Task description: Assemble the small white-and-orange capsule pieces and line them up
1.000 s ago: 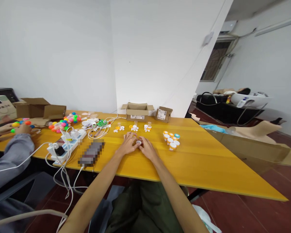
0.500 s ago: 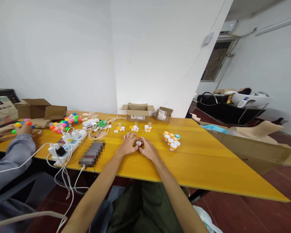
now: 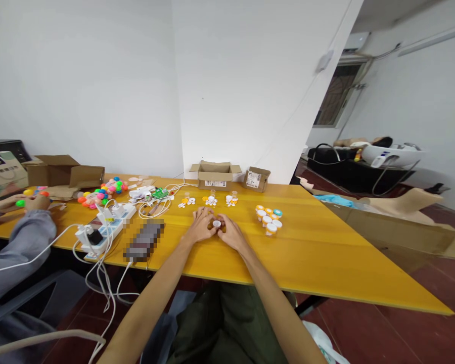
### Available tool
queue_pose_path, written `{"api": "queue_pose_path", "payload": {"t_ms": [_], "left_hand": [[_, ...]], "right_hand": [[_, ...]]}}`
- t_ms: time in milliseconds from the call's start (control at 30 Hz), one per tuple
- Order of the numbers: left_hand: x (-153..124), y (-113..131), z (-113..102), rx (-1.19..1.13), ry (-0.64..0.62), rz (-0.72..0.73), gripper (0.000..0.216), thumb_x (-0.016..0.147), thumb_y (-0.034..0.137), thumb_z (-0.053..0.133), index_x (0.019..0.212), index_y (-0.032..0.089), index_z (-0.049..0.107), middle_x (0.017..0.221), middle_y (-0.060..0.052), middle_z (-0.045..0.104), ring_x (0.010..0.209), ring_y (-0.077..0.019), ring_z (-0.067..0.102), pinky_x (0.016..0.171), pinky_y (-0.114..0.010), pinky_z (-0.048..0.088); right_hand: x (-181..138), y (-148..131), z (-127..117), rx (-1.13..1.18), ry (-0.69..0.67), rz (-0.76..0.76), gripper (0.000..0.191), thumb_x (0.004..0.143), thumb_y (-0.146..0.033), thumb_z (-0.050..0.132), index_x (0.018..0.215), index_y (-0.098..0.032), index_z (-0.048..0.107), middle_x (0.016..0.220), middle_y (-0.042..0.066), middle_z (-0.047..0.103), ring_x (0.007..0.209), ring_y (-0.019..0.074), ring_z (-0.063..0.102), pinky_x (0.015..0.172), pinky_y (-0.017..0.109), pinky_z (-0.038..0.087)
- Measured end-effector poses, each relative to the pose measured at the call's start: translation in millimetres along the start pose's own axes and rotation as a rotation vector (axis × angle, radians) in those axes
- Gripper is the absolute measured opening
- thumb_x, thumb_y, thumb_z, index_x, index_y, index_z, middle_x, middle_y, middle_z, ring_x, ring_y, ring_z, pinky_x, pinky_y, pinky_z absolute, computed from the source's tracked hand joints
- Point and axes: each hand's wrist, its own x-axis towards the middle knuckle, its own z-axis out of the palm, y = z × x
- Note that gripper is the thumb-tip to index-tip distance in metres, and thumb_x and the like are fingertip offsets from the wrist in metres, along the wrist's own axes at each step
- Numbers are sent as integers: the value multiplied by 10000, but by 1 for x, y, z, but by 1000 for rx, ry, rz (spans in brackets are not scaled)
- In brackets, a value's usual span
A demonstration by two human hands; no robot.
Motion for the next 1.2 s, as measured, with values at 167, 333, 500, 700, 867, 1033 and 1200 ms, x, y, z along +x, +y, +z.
{"api": "queue_pose_path", "payload": {"t_ms": [167,333,500,700,867,1033,1200], "left_hand": [[0,1,-1,1,-3,6,173,824,333,649,971,250,688,1206,-79,581,1167,-299,437,972,-474,375],[0,-1,1,1,-22,-19,163,845,325,631,983,263,691,1222,-77,573,1208,-311,415,998,-496,360],[1,-6,4,-27,-4,-14,168,857,368,635,979,269,694,1214,-70,578,1195,-299,424,999,-481,361],[2,-4,1,-53,-14,-2,147,877,355,619,965,265,696,1224,-63,580,1196,-288,423,981,-457,364],[2,2,-3,-50,-35,-27,134,872,319,617,967,261,693,1225,-63,579,1192,-287,430,980,-459,366],[2,4,-4,-46,-14,-22,114,851,291,633,943,252,688,1215,-67,582,1177,-287,433,974,-463,371],[2,6,-6,-38,12,-28,121,829,266,647,946,252,676,1181,-67,600,1168,-287,441,966,-454,378]], "right_hand": [[1,1,1,16,12,16,530,700,-94,584,1210,-240,591,1115,59,724,1027,229,678,959,396,515],[1,2,1,50,10,8,543,694,-78,571,1211,-242,593,1099,49,726,1012,213,683,954,389,518],[2,4,1,39,12,-2,550,690,-85,584,1216,-241,596,1130,56,717,1031,215,678,970,400,512],[2,5,1,41,7,-1,503,719,-108,615,1205,-237,599,1154,69,713,1047,226,679,962,402,514],[2,5,2,53,13,5,465,737,-128,633,1192,-221,601,1167,81,710,1052,226,677,963,400,511],[3,7,4,79,12,1,473,732,-117,627,1193,-220,596,1120,67,722,1000,211,686,953,396,515],[4,9,4,103,25,-18,461,720,-133,640,1169,-228,608,1162,71,709,1024,218,674,943,391,514]]}}
